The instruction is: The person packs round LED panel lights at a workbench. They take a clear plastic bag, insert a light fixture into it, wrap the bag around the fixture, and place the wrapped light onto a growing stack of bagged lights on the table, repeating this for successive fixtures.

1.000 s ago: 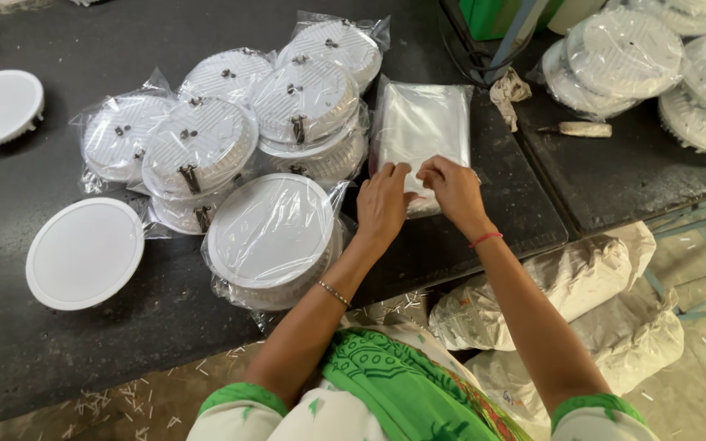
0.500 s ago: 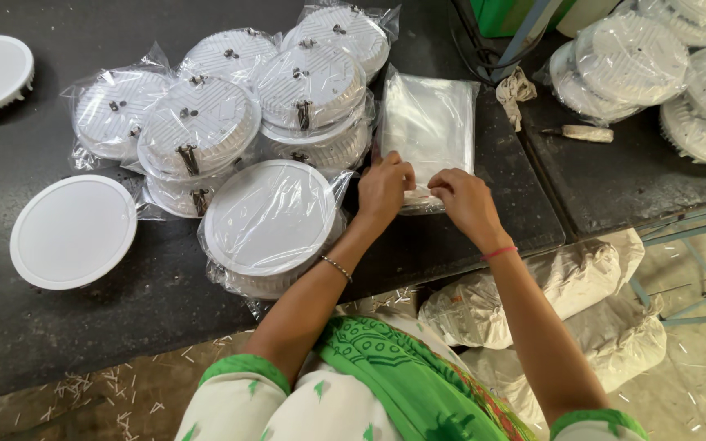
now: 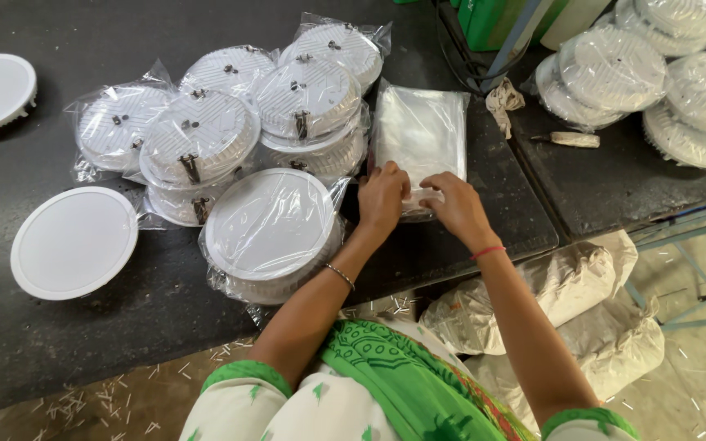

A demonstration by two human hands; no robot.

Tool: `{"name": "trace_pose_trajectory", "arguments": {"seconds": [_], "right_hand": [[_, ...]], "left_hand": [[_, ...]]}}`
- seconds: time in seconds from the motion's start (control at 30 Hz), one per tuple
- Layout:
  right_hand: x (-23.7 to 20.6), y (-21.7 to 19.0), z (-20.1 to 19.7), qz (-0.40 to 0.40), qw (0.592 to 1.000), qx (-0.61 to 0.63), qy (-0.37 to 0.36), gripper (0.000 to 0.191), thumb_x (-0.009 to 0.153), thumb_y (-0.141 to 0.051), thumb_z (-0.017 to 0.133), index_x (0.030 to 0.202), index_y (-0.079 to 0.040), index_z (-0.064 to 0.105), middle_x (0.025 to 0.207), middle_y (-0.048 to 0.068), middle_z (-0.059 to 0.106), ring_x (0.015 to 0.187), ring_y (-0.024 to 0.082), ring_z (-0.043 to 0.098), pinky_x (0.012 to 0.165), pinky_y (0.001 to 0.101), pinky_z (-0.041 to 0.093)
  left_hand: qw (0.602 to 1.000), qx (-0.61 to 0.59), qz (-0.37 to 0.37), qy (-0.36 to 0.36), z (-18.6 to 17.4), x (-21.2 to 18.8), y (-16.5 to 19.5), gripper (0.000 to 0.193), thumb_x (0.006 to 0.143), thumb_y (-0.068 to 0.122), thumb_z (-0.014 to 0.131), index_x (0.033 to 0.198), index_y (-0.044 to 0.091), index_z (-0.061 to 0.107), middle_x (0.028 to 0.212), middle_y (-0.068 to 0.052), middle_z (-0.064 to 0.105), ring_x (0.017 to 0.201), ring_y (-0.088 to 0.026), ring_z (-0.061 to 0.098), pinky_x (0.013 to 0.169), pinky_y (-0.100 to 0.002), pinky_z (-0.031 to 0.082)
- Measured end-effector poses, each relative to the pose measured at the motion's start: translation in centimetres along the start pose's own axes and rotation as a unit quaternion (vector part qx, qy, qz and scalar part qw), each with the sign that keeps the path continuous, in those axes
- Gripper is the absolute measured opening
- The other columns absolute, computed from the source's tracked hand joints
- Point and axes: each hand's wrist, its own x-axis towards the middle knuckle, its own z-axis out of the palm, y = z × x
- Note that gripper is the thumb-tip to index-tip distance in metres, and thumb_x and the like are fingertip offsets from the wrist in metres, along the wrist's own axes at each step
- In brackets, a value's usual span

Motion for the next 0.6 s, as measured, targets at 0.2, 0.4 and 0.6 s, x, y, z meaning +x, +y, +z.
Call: {"name": "trace_pose_trajectory", "arguments": {"seconds": [0.2, 0.4, 0.6], "right_hand": [[-0.4, -0.3, -0.9, 0.056, 0.997, 0.047, 0.006, 0.021, 0.087, -0.012, 0.074, 0.108, -0.008, 0.073, 0.107, 0.010, 0.073, 0.095, 0.026, 0.072, 0.084, 0.0370, 0.057], [-0.8, -1.1, -1.0, 0.038, 0.999, 0.019, -0.007, 0.020, 0.087, -0.010, 0.075, 0.106, -0.007, 0.075, 0.106, 0.011, 0.072, 0.096, 0.028, 0.070, 0.083, 0.0394, 0.055], [-1.1, -2.8, -1.8, 0.065, 0.994, 0.058, 0.062, 0.022, 0.090, -0.008, 0.071, 0.112, -0.006, 0.072, 0.107, 0.009, 0.072, 0.096, 0.023, 0.072, 0.083, 0.0350, 0.058]], "left_hand": [[0.999, -0.039, -0.003, 0.018, -0.7, 0.5, -0.4, 0.012, 0.078, 0.009, 0.075, 0.084, 0.014, 0.067, 0.098, -0.001, 0.065, 0.097, -0.029, 0.063, 0.079, -0.049, 0.045], [0.999, -0.002, 0.026, 0.036, -0.8, 0.0, 0.7, 0.010, 0.078, 0.012, 0.077, 0.077, 0.010, 0.068, 0.090, -0.002, 0.066, 0.095, -0.029, 0.063, 0.083, -0.049, 0.046], [0.986, -0.137, -0.059, 0.075, -1.1, 0.4, 0.3, 0.005, 0.087, 0.008, 0.071, 0.082, 0.009, 0.071, 0.090, -0.003, 0.069, 0.092, -0.030, 0.066, 0.077, -0.043, 0.050]]}}
